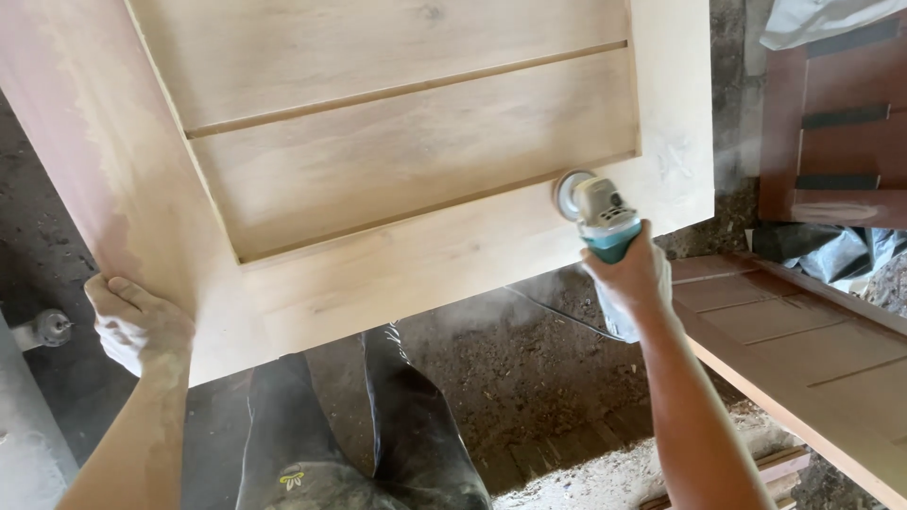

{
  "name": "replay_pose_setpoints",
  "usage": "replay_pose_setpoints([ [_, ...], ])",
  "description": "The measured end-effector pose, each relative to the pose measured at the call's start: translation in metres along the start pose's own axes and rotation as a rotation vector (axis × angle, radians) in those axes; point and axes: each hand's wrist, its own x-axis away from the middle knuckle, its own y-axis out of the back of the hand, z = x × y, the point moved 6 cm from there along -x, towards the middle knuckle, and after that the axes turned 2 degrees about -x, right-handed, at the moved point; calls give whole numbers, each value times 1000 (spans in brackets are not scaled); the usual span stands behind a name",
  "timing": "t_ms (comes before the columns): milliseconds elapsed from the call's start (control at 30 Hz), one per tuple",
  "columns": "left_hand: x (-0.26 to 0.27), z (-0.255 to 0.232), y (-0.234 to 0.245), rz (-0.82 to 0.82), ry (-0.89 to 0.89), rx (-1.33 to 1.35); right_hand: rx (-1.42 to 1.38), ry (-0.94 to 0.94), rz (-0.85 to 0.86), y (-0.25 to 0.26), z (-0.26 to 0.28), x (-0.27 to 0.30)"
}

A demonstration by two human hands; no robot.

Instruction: Sanding a wooden door using an angle grinder with a sanding disc attachment.

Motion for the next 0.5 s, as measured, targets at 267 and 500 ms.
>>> replay_pose_setpoints([
  [267, 3, -8, 5, -13, -12, 3, -26, -153, -52, 30, -55, -34],
  [500, 3, -14, 11, -47, 8, 17, -61, -301, -101, 26, -91, -12],
])
